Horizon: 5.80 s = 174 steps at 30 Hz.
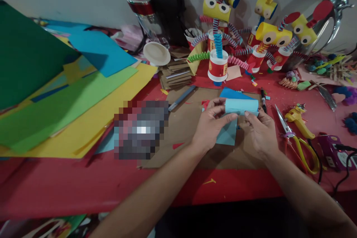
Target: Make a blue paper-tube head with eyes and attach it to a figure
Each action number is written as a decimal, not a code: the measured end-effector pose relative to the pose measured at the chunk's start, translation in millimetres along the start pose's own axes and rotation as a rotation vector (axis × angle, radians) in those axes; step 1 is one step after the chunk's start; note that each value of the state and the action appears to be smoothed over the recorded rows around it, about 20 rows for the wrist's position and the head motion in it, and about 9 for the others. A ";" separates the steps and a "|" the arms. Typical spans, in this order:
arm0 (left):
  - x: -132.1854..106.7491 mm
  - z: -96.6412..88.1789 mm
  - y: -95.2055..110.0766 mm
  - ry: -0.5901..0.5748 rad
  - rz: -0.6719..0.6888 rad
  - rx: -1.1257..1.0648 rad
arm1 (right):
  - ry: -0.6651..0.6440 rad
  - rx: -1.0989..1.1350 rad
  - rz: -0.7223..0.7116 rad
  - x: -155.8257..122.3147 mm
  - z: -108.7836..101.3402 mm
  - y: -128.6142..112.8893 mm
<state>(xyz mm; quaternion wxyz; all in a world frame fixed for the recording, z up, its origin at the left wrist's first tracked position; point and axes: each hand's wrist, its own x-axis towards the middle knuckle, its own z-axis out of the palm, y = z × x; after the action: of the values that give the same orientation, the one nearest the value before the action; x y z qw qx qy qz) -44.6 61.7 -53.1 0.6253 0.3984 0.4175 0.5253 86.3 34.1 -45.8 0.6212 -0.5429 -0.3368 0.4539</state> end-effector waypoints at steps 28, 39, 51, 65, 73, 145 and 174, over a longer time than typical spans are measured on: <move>-1.5 2.4 -5.4 -0.003 -0.024 -0.050 | -0.032 0.039 0.027 -4.1 3.5 9.4; -1.9 3.7 -0.9 0.029 -0.109 -0.127 | -0.061 -0.044 -0.007 -4.6 0.7 8.8; 1.2 -1.1 3.5 0.037 -0.191 -0.137 | -0.127 -0.245 -0.110 -3.0 -4.0 -2.5; 8.5 -0.6 6.5 0.127 -0.270 -0.333 | 0.091 0.014 -0.041 1.8 -2.8 -5.4; 10.9 -2.7 9.4 0.118 -0.319 -0.451 | 0.062 0.001 -0.088 1.5 -4.8 -7.8; 5.0 9.5 22.3 0.336 -0.452 -0.716 | -0.164 -1.165 -0.593 -75.0 -90.4 -15.7; 1.6 7.2 10.9 0.185 -0.194 -0.614 | -0.169 -0.969 -0.335 -79.2 -85.0 -15.6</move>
<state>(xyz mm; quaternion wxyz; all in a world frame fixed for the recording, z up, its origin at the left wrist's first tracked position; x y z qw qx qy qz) -41.2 64.3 -40.6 0.7227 0.1005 0.3305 0.5987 138.3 -70.8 -40.2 0.3334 -0.6683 -0.6395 0.1823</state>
